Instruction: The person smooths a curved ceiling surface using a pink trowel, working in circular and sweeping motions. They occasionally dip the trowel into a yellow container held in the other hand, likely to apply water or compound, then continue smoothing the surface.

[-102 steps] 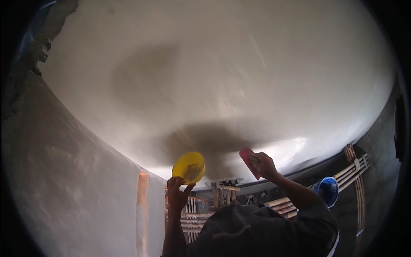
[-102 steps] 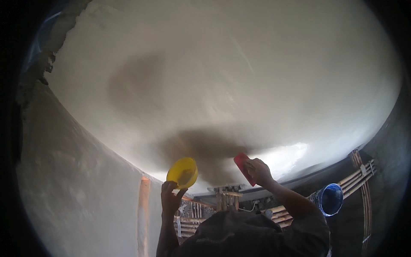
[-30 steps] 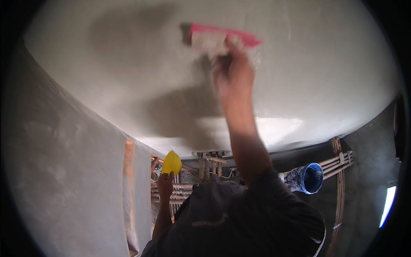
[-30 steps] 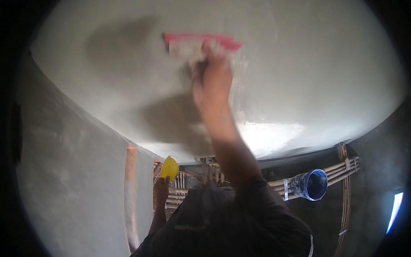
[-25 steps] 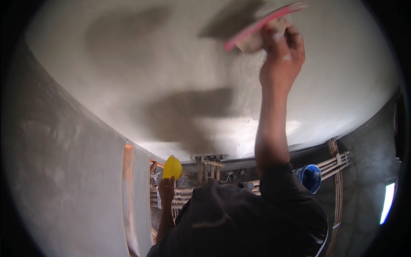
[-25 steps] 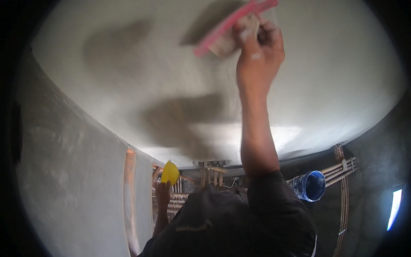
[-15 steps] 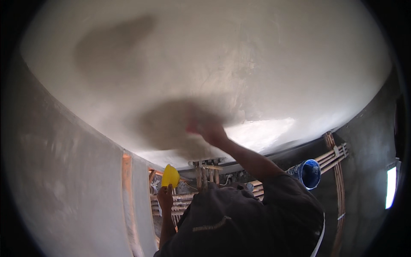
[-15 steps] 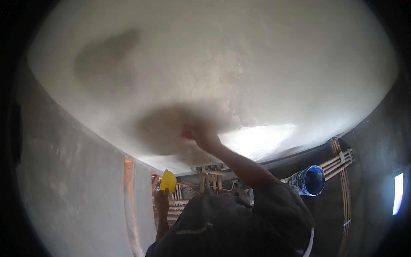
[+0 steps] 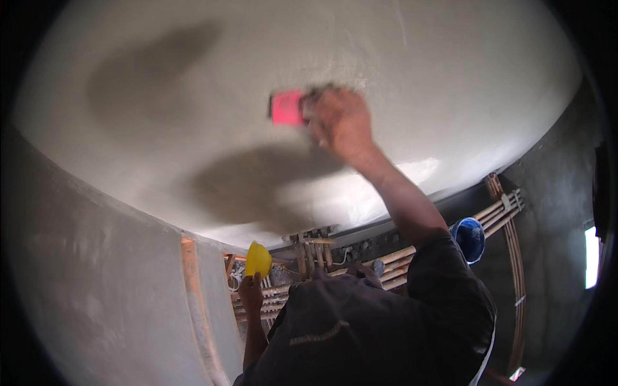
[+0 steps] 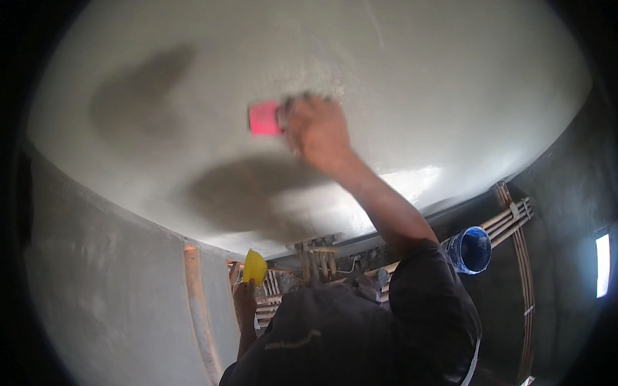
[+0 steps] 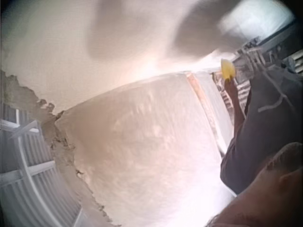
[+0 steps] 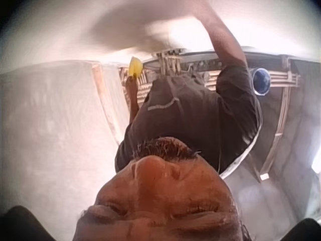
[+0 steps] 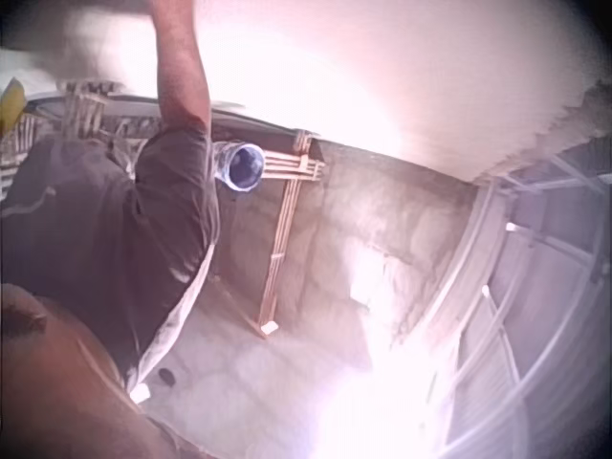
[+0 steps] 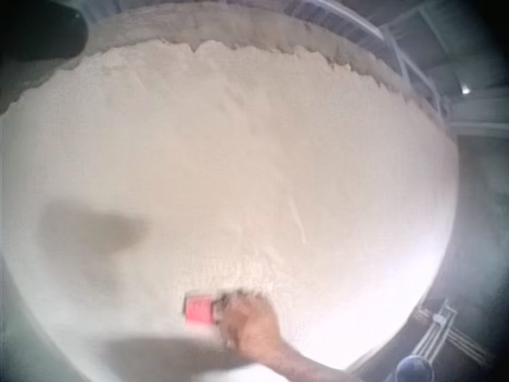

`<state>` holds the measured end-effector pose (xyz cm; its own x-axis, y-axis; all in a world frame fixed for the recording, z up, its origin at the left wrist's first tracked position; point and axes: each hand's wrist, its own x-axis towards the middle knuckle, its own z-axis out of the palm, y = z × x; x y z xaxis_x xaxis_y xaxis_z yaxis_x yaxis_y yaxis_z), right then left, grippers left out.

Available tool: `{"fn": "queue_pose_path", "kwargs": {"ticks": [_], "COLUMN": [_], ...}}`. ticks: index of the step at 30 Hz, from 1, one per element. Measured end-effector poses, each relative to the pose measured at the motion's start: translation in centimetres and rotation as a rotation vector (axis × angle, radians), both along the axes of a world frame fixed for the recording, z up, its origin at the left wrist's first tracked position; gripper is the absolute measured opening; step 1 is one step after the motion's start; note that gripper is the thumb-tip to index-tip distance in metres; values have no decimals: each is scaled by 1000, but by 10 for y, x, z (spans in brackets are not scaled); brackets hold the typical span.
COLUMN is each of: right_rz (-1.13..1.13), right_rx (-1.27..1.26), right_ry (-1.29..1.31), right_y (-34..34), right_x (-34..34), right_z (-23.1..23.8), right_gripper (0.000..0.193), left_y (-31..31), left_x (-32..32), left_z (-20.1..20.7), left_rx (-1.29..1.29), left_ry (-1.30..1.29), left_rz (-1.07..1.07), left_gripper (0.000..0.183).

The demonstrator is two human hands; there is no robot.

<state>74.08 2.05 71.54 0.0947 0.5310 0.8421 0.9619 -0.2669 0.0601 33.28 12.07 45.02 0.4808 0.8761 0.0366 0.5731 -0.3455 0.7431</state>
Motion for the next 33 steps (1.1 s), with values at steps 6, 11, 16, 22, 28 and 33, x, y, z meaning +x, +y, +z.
{"fn": "queue_pose_path", "kwargs": {"ticks": [6,11,16,22,28,33], "right_rz": [34,6,64,69,327,98], "right_rx": [-274,-122,432,-39,-252,-455], "right_ry": [202,219,110,-58,38,33], "right_y": [-37,-60,-53,21,-24,-88], "right_x": [-1,21,48,5,24,44], "right_z": [-203,-183,73,73,-151,-175], "right_gripper": [32,34,26,26,32,37], "left_y": [-2,5,1,8,-4,-1], "left_x": [15,-1,7,20,22,-9], "left_z": [6,-10,1,-14,11,-10], "left_rx": [53,-6,-90,-148,-86,-62], "left_ry": [-18,16,-22,38,41,-17], "left_rz": [-29,15,30,1,39,60], "left_gripper": [35,34,33,32,33,36]}}
